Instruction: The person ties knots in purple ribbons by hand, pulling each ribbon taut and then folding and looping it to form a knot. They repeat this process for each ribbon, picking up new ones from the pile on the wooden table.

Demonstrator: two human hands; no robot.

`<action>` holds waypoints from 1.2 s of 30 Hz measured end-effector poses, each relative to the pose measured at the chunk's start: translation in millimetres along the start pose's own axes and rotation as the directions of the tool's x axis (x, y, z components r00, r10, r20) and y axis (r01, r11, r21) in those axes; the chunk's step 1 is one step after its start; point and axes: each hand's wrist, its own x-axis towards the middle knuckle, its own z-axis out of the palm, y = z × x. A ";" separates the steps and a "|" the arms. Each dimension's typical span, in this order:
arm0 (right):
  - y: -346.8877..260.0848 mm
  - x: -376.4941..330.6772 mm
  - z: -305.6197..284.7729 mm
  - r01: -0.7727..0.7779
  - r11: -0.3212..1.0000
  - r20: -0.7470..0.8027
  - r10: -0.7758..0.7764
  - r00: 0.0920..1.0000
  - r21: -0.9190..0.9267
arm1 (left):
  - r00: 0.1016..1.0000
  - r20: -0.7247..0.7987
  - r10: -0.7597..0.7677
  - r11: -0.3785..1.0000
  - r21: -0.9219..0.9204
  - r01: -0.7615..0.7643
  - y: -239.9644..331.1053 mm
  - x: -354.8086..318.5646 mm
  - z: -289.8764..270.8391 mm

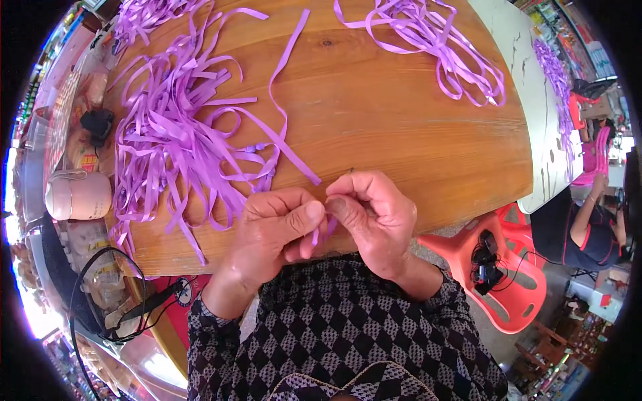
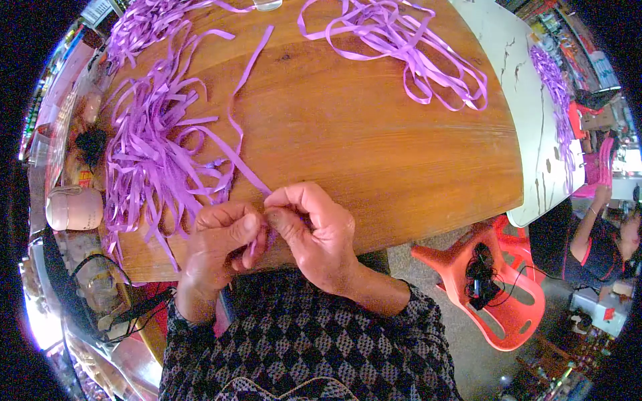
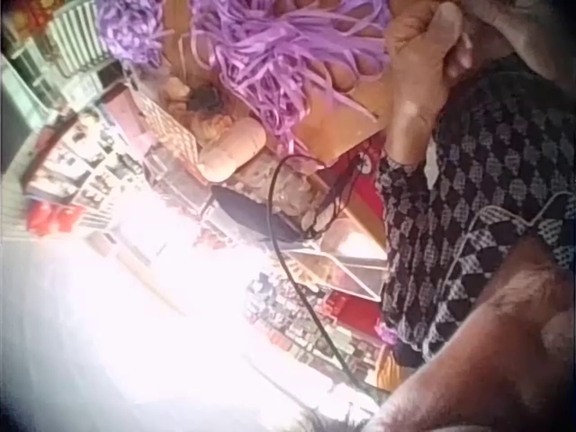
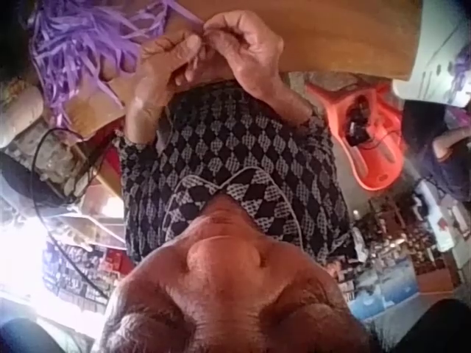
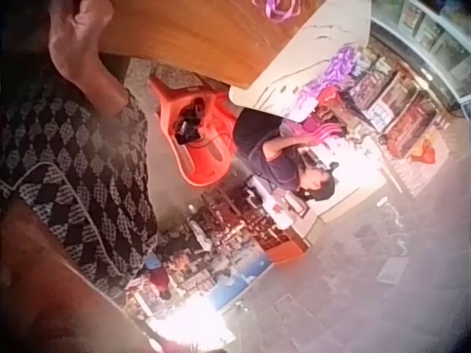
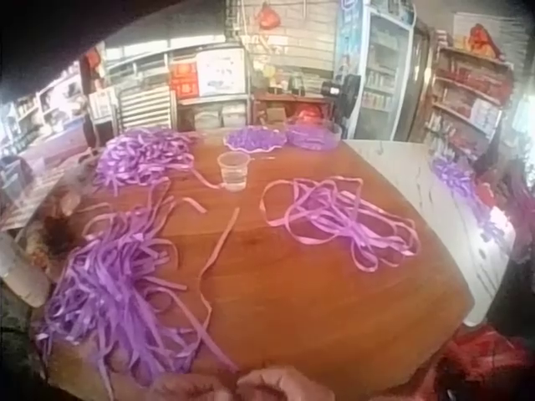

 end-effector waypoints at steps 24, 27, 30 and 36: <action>-7.1 7.0 -15.8 0.147 0.985 0.128 -0.157 0.979 0.087 | 0.838 -0.136 0.529 0.827 0.302 -0.473 -5.0 -10.9 18.8; -7.7 5.1 -15.9 0.074 0.992 0.116 -0.086 0.990 0.101 | 0.649 -0.368 0.666 0.730 0.500 -0.466 -0.1 -9.1 19.6; -8.6 4.1 -20.7 0.039 0.996 0.197 -0.053 0.979 0.076 | 0.431 -0.401 0.808 0.588 0.571 -0.572 3.1 -5.1 14.5; -16.0 -1.6 -26.2 0.002 1.000 0.303 -0.008 0.953 0.019 | 0.460 -0.375 0.805 0.585 0.368 -0.723 14.9 -15.8 -6.7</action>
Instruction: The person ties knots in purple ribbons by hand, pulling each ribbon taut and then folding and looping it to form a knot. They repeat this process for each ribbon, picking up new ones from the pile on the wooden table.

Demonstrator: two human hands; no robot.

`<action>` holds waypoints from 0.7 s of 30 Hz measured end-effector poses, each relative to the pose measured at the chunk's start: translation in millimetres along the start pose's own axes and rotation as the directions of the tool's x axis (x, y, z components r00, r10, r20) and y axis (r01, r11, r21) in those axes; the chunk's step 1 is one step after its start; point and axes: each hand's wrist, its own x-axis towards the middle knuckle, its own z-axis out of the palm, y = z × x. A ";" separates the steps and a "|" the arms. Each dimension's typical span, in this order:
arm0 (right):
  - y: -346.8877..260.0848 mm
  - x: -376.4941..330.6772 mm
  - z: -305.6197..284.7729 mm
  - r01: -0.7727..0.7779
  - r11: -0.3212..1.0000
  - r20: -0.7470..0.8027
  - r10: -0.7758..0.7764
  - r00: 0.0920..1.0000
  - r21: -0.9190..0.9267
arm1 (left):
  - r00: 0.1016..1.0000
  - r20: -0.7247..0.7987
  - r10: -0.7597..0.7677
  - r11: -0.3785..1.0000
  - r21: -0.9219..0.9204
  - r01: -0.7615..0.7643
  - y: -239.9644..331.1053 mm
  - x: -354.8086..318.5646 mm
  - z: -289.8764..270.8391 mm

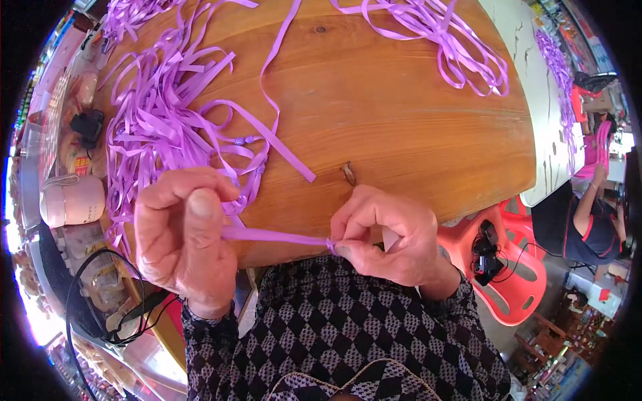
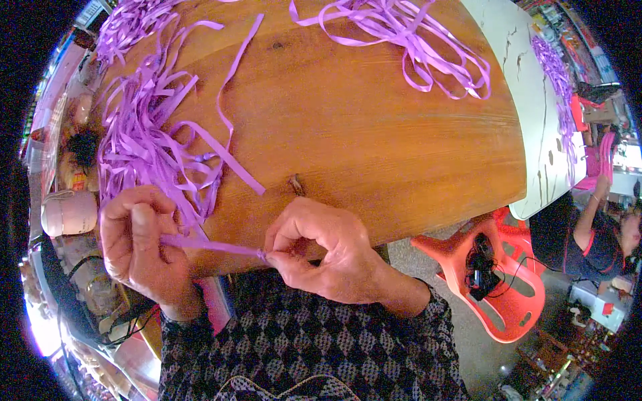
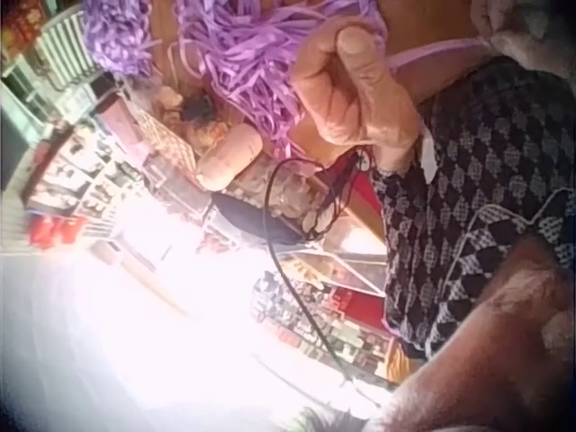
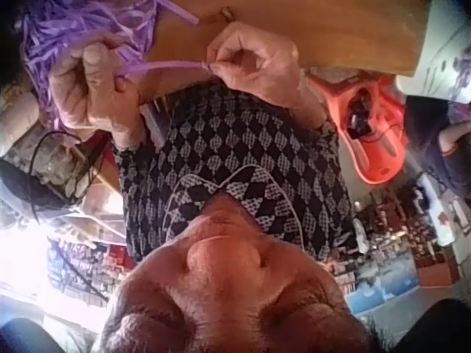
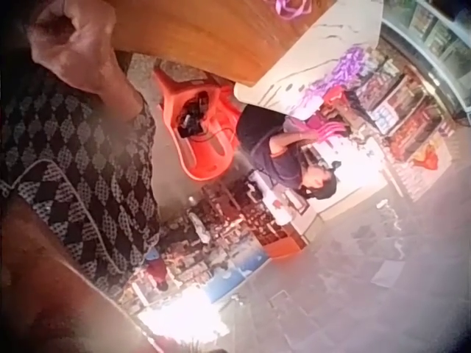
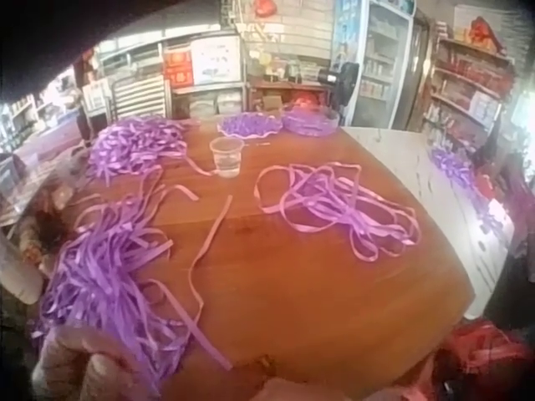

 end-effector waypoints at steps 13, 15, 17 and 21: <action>4.8 17.2 -0.4 0.489 0.575 0.108 -0.569 0.815 -0.656 | 0.706 0.537 -0.462 0.886 0.310 0.344 -1.3 -9.2 13.8; 6.4 15.6 -5.5 0.501 0.530 0.164 -0.558 0.814 -0.684 | 0.477 0.532 -0.700 0.675 0.274 0.685 -0.7 -4.8 10.5; 4.9 15.1 -7.2 0.510 0.514 0.184 -0.557 0.810 -0.690 | 0.480 0.530 -0.699 0.677 0.276 0.682 -3.5 -6.8 10.4; 5.8 14.7 -7.1 0.509 0.533 0.179 -0.550 0.816 -0.676 | 0.508 0.517 -0.689 0.703 0.306 0.643 -9.6 -8.3 10.2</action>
